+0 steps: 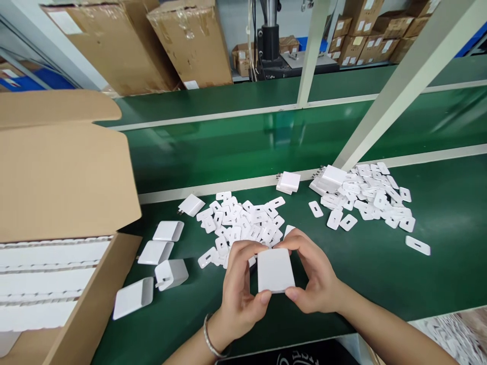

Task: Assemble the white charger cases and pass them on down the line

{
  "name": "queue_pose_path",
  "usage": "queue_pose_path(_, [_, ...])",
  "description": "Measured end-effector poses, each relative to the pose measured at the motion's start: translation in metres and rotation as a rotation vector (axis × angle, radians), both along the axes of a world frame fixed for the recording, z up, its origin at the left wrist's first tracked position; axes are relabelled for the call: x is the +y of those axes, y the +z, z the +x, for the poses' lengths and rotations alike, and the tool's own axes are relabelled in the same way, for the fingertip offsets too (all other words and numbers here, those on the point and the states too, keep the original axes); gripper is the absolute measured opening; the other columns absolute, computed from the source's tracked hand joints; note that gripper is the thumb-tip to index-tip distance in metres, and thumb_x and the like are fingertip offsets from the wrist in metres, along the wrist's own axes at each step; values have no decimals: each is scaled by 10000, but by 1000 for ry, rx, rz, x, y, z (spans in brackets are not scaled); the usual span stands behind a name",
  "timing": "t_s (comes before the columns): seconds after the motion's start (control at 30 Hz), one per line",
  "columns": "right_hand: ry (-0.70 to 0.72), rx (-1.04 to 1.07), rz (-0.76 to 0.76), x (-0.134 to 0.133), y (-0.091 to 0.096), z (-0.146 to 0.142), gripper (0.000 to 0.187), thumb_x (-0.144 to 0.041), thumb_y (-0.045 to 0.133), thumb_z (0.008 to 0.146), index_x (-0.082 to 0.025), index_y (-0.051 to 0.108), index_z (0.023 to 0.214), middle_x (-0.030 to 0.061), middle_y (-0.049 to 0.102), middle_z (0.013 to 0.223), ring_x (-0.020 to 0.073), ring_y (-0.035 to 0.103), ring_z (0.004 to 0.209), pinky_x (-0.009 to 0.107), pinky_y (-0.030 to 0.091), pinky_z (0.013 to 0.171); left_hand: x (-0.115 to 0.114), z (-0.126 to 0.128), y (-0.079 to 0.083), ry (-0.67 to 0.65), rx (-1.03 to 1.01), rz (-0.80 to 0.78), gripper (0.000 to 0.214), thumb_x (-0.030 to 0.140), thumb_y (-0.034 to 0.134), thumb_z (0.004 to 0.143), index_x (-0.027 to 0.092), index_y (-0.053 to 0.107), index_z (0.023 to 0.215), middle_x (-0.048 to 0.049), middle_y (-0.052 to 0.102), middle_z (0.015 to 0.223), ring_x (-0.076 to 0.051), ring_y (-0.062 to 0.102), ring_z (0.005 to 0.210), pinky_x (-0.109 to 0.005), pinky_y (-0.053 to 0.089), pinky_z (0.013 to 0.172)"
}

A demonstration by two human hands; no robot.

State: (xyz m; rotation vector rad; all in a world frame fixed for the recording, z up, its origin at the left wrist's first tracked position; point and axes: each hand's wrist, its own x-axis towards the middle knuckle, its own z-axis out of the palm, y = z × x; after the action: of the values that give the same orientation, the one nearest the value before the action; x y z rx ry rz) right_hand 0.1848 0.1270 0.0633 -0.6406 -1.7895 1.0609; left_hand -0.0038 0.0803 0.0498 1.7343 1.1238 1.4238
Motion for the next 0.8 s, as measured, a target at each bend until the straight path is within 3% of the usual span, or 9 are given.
queue_pose_path(0.23, [-7, 54, -271, 3, -5, -2, 393, -627, 612, 1000, -249, 625, 1107, 45, 567, 951, 216, 549, 848, 372, 481, 743, 7, -2, -10, -41, -109, -160, 561, 690, 530, 1006, 335, 574, 1438, -95, 516, 1193, -282, 550, 1098, -403, 541, 893])
queue_pose_path(0.33, [13, 68, -364, 4, -3, -2, 399, -631, 557, 1033, -249, 636, 1114, 51, 585, 980, 214, 572, 863, 369, 498, 754, 8, -2, -12, -52, -127, -182, 518, 555, 579, 1039, 358, 508, 1512, -97, 513, 1282, -282, 547, 1195, -432, 521, 1016])
queue_pose_path(0.5, [-41, -19, -294, 6, -1, 0, 344, -540, 697, 975, -264, 655, 1176, 50, 604, 1010, 216, 574, 896, 369, 496, 799, 8, 0, -10, -36, -96, -162, 432, 374, 567, 1068, 358, 534, 1498, -110, 522, 1320, -294, 545, 1261, -434, 546, 1024])
queue_pose_path(0.6, [-76, -48, -249, 6, -1, 2, 307, -415, 782, 924, -275, 667, 1173, 35, 606, 996, 208, 569, 890, 356, 484, 802, 8, 0, -10, -45, -94, -141, 428, 364, 563, 1069, 362, 534, 1496, -116, 509, 1327, -300, 529, 1277, -422, 561, 995])
queue_pose_path(0.8, [-52, -59, -209, 5, -1, 4, 381, -371, 795, 918, -298, 658, 1266, 47, 611, 1069, 219, 580, 957, 368, 515, 848, 7, -5, -13, -79, -28, -118, 423, 431, 520, 1080, 370, 546, 1497, -114, 463, 1288, -292, 514, 1214, -476, 538, 1025])
